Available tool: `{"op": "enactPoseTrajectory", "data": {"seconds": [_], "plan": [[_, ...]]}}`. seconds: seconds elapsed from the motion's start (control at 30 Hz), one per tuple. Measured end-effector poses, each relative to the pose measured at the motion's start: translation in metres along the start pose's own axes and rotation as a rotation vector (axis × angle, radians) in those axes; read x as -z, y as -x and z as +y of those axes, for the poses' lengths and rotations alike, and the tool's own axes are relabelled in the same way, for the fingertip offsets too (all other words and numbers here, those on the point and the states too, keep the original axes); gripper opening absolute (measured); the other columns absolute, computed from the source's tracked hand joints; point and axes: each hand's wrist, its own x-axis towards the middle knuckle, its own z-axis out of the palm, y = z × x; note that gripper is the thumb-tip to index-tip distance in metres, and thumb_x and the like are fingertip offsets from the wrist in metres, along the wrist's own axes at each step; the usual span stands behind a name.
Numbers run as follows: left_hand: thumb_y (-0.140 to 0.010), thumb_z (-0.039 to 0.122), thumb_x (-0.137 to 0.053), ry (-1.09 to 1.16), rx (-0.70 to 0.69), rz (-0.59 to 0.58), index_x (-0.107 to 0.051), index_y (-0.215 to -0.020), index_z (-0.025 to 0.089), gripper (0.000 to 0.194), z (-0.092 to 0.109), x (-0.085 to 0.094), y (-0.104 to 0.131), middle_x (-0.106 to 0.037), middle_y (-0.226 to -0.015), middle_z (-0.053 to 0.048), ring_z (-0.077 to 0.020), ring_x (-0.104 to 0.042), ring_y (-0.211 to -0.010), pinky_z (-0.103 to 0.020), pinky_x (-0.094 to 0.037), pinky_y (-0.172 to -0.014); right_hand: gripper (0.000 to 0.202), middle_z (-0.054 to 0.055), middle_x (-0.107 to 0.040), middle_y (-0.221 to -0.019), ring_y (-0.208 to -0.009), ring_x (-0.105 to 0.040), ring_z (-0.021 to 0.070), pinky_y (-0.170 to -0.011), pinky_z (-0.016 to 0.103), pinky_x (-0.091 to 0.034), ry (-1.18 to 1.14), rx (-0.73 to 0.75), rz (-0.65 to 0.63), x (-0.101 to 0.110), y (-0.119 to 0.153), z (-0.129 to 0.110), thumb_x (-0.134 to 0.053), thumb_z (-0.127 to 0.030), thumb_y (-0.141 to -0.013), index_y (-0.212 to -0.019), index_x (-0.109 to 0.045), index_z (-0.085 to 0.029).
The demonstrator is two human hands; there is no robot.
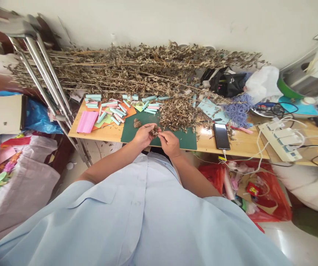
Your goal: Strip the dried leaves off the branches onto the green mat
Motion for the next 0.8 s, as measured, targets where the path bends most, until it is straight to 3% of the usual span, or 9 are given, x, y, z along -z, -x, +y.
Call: {"op": "enactPoseTrajectory", "data": {"seconds": [0.17, 0.4, 0.57, 0.7, 0.8], "plan": [[-0.083, 0.017, -0.07, -0.037, -0.016, -0.001, -0.065, -0.097, 0.014, 0.016, -0.006, 0.002, 0.003, -0.064, -0.076, -0.002, -0.0112, -0.064, -0.069, -0.033, -0.058, -0.078, 0.016, 0.006, -0.073, -0.097, -0.092, -0.067, 0.0215, -0.086, 0.039, -0.056, 0.0, 0.022, 0.117, 0.001, -0.012, 0.003, -0.06, -0.033, -0.094, -0.098, -0.074, -0.025], [-0.082, 0.038, -0.076, -0.046, 0.033, -0.056, -0.067, -0.092, 0.012, 0.029, -0.008, 0.005, 0.005, -0.065, -0.077, -0.004, -0.0123, -0.064, -0.069, -0.029, -0.057, -0.07, 0.015, 0.007, -0.072, -0.095, -0.089, -0.066, 0.0211, -0.083, 0.037, -0.055, 0.044, -0.014, 0.072, -0.008, -0.018, 0.009, -0.06, -0.031, -0.093, -0.093, -0.073, -0.023], [-0.066, 0.028, -0.089, -0.202, -0.005, -0.12, -0.067, -0.097, 0.012, 0.042, -0.011, 0.008, 0.006, -0.066, -0.076, -0.002, -0.0099, -0.063, -0.064, -0.023, -0.051, -0.061, 0.013, 0.005, -0.072, -0.088, -0.075, -0.065, 0.0181, -0.074, 0.033, -0.053, -0.001, -0.077, 0.045, -0.009, -0.021, 0.008, -0.062, -0.028, -0.089, -0.092, -0.073, -0.021], [-0.068, 0.025, -0.086, -0.25, -0.006, -0.133, -0.065, -0.096, 0.011, 0.038, -0.014, 0.01, 0.004, -0.063, -0.069, -0.001, -0.0092, -0.059, -0.056, -0.02, -0.042, -0.05, 0.013, 0.002, -0.07, -0.075, -0.065, -0.062, 0.0167, -0.068, 0.031, -0.052, -0.069, -0.208, -0.031, -0.005, -0.022, 0.012, -0.064, -0.03, -0.085, -0.089, -0.073, -0.021], [-0.072, 0.024, -0.082, -0.251, 0.001, -0.139, -0.063, -0.096, 0.011, 0.033, -0.014, 0.011, 0.003, -0.065, -0.071, -0.003, -0.0088, -0.058, -0.055, -0.019, -0.038, -0.048, 0.015, 0.003, -0.072, -0.08, -0.066, -0.064, 0.0175, -0.067, 0.032, -0.053, -0.129, -0.254, -0.092, -0.001, -0.023, 0.016, -0.064, -0.032, -0.084, -0.09, -0.074, -0.022]]}}
